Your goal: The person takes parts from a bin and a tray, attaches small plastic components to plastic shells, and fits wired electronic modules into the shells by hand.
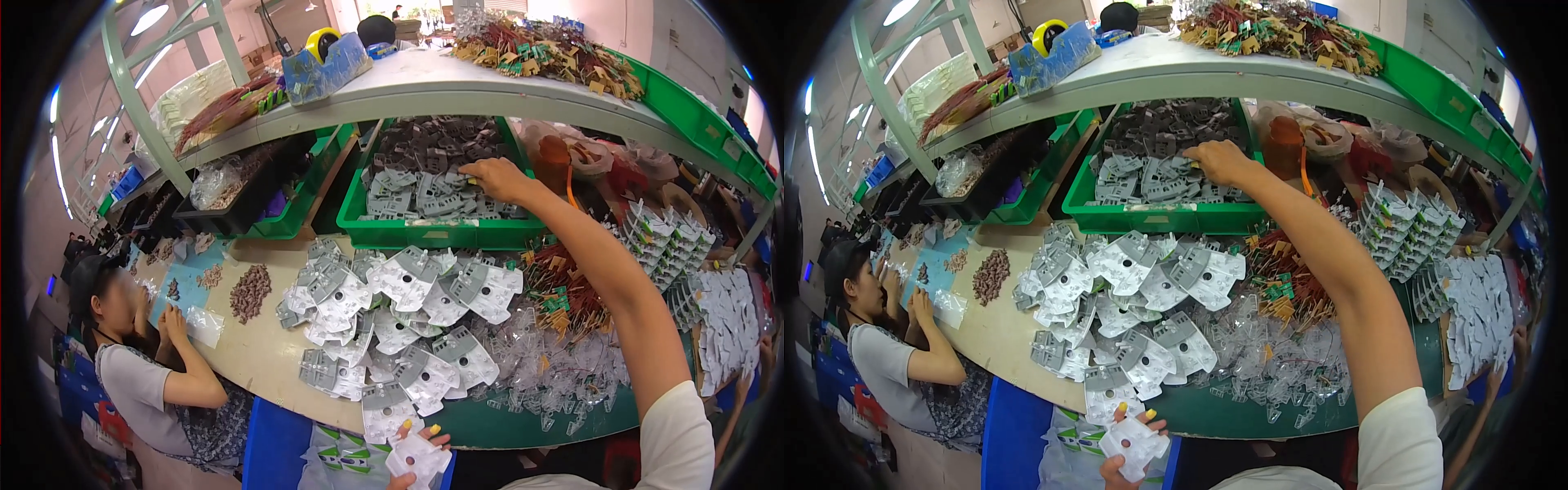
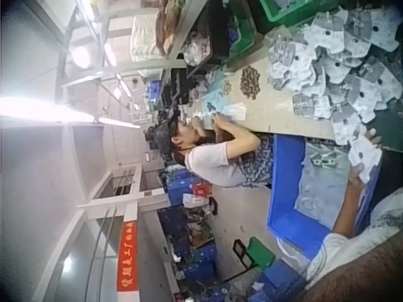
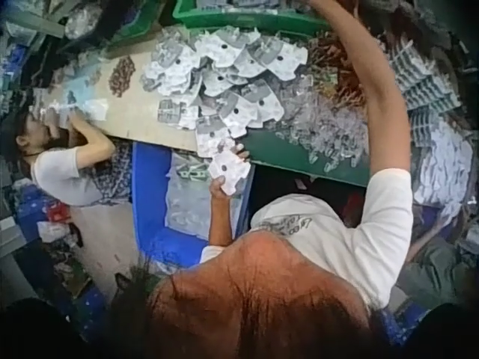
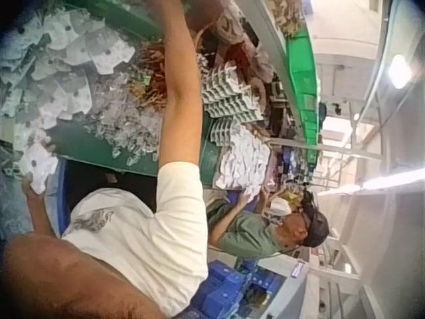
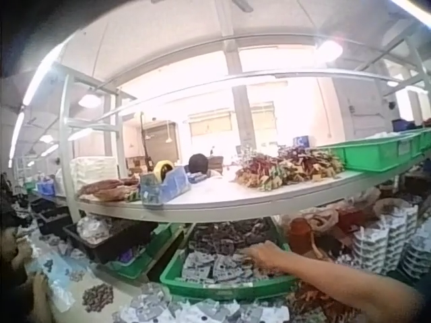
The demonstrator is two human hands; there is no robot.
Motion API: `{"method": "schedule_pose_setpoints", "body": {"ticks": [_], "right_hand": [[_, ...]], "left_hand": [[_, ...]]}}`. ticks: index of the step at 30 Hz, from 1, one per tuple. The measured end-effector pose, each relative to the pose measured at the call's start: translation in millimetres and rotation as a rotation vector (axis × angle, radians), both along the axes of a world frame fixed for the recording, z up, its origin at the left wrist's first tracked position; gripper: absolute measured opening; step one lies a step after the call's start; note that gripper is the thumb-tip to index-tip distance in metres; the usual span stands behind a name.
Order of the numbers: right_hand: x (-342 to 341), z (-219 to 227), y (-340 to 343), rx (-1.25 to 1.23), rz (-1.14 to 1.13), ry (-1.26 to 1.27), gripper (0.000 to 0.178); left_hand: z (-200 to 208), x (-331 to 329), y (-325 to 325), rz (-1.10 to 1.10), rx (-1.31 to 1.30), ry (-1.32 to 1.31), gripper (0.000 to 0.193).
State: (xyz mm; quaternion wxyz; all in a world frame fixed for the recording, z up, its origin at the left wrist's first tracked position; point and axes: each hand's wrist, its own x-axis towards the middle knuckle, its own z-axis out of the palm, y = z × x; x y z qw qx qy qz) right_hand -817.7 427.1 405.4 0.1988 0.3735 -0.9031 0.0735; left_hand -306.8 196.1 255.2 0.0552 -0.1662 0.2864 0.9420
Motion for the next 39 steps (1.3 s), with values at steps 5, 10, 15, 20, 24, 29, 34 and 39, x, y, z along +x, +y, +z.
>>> {"method": "schedule_pose_setpoints", "body": {"ticks": [5,10,15,20,24,29,34,39], "right_hand": [[76.3,27.2,-12.0,-0.394,0.018,-0.098,0.024],[230.3,31.6,-18.9,-0.515,0.456,-0.613,0.023],[316.5,10.4,-15.8,-0.442,0.585,-0.689,0.022],[321.1,-5.7,-6.1,-0.601,0.461,-0.923,0.02],[312.9,-16.2,-9.9,-0.618,0.498,-0.899,0.016],[316.5,8.7,-26.9,-0.564,0.464,-0.544,0.016],[306.6,-14.0,-43.7,-0.544,0.461,-0.852,0.02],[302.2,-26.7,-55.8,-0.508,0.294,-1.015,0.031]], "left_hand": [[42.9,-22.6,20.2,0.122,0.096,-0.316,0.088],[57.1,-51.4,47.1,0.102,-0.309,-0.177,0.051],[73.3,-59.7,72.3,0.137,-0.543,-0.044,0.031],[81.6,-60.7,85.6,0.253,-0.73,0.192,0.035],[64.9,-62.1,64.3,0.107,-0.98,0.174,0.07],[82.6,-77.3,60.2,0.104,-0.861,0.224,0.044],[70.0,-76.6,52.7,0.295,-1.032,0.357,0.036],[37.9,-73.7,35.1,0.091,-1.089,0.142,0.037]]}}
